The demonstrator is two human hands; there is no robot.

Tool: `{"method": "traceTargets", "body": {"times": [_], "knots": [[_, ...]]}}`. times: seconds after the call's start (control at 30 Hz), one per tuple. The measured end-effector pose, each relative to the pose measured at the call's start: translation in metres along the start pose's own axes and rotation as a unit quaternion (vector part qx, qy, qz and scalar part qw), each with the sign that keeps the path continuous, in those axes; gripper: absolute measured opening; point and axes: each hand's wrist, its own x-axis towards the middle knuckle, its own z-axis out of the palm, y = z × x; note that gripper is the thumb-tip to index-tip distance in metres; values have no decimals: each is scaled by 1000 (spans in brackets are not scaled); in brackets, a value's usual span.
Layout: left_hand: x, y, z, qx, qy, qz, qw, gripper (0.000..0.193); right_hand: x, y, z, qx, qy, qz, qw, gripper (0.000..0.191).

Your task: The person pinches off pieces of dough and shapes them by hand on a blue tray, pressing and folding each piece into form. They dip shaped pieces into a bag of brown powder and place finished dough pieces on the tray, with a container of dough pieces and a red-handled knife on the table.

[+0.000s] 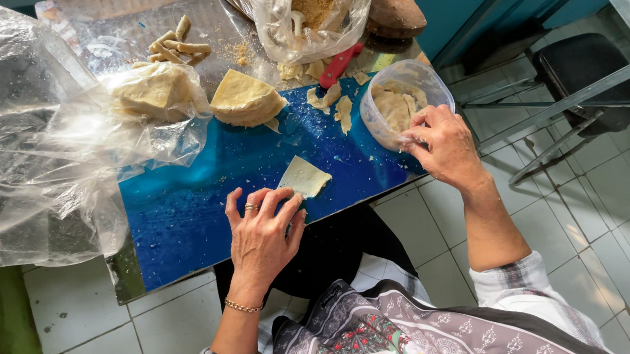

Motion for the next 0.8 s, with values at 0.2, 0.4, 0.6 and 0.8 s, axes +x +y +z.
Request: {"method": "traceTargets", "body": {"times": [0.2,0.4,0.6,0.8], "knots": [[0,0,-1,1,3,3,1000,21,2,-7,-5,-76,26,-3,997,28],[1,-1,-1,-3,0,3,1000,21,2,-9,-8,-25,23,-48,998,13],[0,-1,-1,-10,-5,-2,1000,19,3,-9,-6,-114,32,-87,989,18],[0,-1,-1,-19,-7,-4,1000,19,5,-35,-32,-125,58,5,990,45]]}}
